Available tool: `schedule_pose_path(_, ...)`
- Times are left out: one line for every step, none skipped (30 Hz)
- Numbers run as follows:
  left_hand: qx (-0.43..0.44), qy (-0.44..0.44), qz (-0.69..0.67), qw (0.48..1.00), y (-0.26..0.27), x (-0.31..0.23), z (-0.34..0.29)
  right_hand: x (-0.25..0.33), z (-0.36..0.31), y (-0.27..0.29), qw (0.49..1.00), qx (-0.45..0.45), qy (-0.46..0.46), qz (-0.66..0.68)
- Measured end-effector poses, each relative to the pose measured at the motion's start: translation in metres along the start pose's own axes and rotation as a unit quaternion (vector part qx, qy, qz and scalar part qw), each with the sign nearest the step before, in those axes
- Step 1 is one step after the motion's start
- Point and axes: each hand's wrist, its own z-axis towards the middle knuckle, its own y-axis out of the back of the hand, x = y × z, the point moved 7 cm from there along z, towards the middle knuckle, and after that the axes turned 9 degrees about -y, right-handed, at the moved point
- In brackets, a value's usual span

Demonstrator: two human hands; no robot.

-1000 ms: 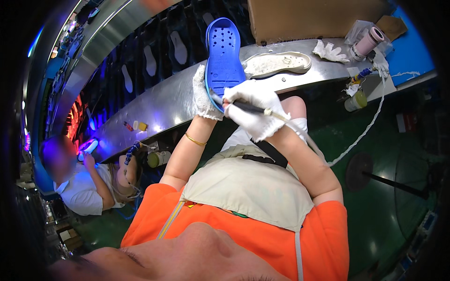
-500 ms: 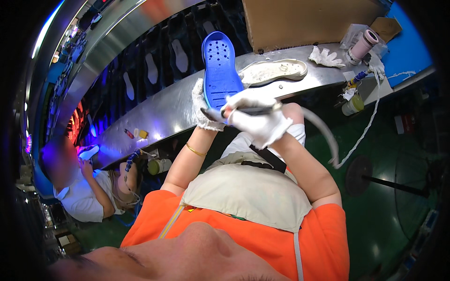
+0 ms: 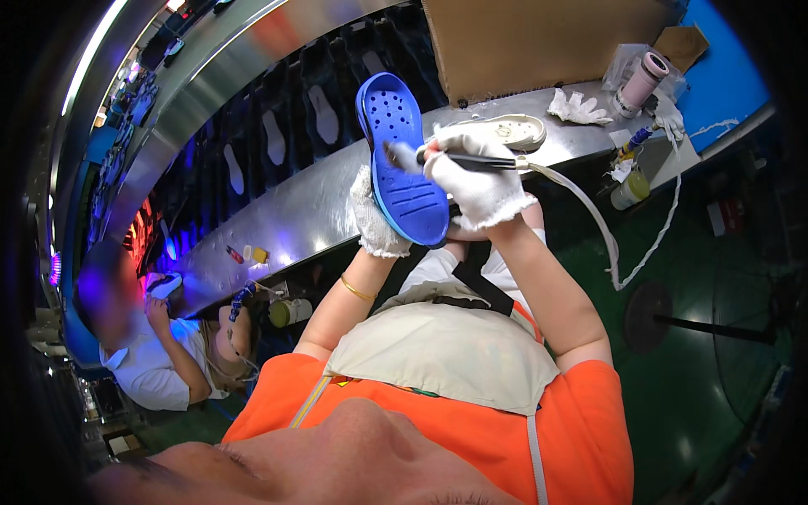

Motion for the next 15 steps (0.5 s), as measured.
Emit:
schedule_pose_path(-0.015,0.065,-0.203,0.977,-0.007,0.006,-0.005,0.009,0.004,0.002,0.998,-0.011,0.053,-0.013)
schedule_pose_path(0.026,0.07,-0.186,0.98,-0.012,0.007,-0.008,0.011,0.008,0.002,0.997,-0.03,0.062,-0.025)
schedule_pose_path(0.005,0.067,-0.175,0.982,-0.011,0.011,-0.009,0.012,0.011,0.0,0.996,-0.049,0.071,-0.037)
schedule_pose_path(-0.016,0.064,-0.165,0.984,-0.012,0.015,-0.009,0.007,0.012,-0.001,0.996,-0.058,0.052,-0.042)
schedule_pose_path(-0.041,0.059,-0.154,0.985,-0.011,0.018,-0.009,0.013,0.005,-0.008,0.988,-0.062,0.119,-0.083)
schedule_pose_path(-0.049,0.037,-0.129,0.99,-0.01,0.02,-0.008,0.012,0.002,-0.014,0.989,-0.056,0.111,-0.078)
schedule_pose_path(-0.008,0.028,-0.124,0.992,-0.004,0.024,-0.002,0.012,-0.002,-0.019,0.991,-0.05,0.104,-0.074)
schedule_pose_path(-0.006,0.039,-0.131,0.991,-0.004,0.022,-0.004,0.017,-0.007,-0.021,0.985,-0.055,0.124,-0.11)
schedule_pose_path(-0.004,0.051,-0.138,0.989,-0.004,0.019,-0.006,0.01,-0.005,-0.019,0.996,-0.03,0.067,-0.046)
schedule_pose_path(-0.017,0.051,-0.138,0.989,0.0,0.019,-0.005,0.002,-0.004,-0.016,1.0,-0.005,0.01,0.019)
schedule_pose_path(-0.031,0.053,-0.139,0.988,0.004,0.019,-0.005,-0.005,-0.005,-0.014,0.995,0.019,-0.047,0.083)
schedule_pose_path(-0.044,0.078,-0.141,0.986,0.012,0.024,-0.007,-0.001,-0.003,-0.01,0.994,0.008,-0.047,0.095)
schedule_pose_path(0.033,0.07,-0.159,0.984,0.028,0.032,-0.006,0.002,0.002,-0.004,0.999,0.006,-0.002,0.036)
schedule_pose_path(0.019,0.085,-0.153,0.984,0.021,0.031,-0.009,0.005,0.009,0.0,1.0,-0.014,0.024,0.014)
schedule_pose_path(0.005,0.101,-0.148,0.984,0.011,0.03,-0.013,0.007,0.015,0.004,0.998,-0.037,0.051,-0.008)
